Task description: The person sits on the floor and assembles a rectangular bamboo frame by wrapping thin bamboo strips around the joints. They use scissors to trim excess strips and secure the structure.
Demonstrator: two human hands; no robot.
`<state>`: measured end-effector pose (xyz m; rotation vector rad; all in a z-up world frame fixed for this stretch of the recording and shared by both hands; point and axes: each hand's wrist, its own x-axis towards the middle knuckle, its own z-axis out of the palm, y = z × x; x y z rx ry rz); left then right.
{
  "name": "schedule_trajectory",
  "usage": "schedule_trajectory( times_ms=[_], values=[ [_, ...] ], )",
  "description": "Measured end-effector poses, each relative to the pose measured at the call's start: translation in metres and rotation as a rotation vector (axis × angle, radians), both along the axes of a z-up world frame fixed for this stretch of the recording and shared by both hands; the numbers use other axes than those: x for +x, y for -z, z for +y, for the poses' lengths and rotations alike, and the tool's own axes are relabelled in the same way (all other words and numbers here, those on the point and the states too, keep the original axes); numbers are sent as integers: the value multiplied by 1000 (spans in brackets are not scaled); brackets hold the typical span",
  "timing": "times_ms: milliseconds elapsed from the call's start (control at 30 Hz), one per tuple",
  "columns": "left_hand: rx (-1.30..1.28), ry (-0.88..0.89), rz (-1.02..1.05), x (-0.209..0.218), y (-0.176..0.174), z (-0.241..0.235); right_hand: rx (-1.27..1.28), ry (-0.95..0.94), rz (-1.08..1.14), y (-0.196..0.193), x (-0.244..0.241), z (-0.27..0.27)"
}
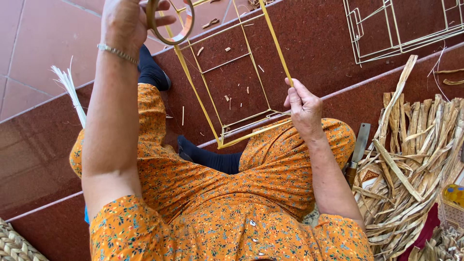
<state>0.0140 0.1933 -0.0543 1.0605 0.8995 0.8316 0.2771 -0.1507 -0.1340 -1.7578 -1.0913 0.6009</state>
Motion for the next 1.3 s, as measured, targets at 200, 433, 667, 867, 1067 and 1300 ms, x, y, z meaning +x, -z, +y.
schedule_trajectory(
  times_ms=[200, 433, 667, 867, 1067, 1300],
  values=[
    [242, 213, 150, 2, -36, -98, 157, 103, -919, -54, -5, 10],
    [847, 402, 347, 23, -35, -185, 259, -152, -125, -91, -46, 38],
    [931, 423, 381, 24, -41, -204, 233, -183, -83, -95, -57, 42],
    [931, 422, 398, 25, -34, -204, 185, -162, -6, -80, -56, 44],
    [610, 524, 510, 24, -20, -189, 67, -95, 230, -58, -39, 61],
    [486, 689, 282, 24, 1, -151, 321, -112, -428, -31, 6, 105]
  ],
)
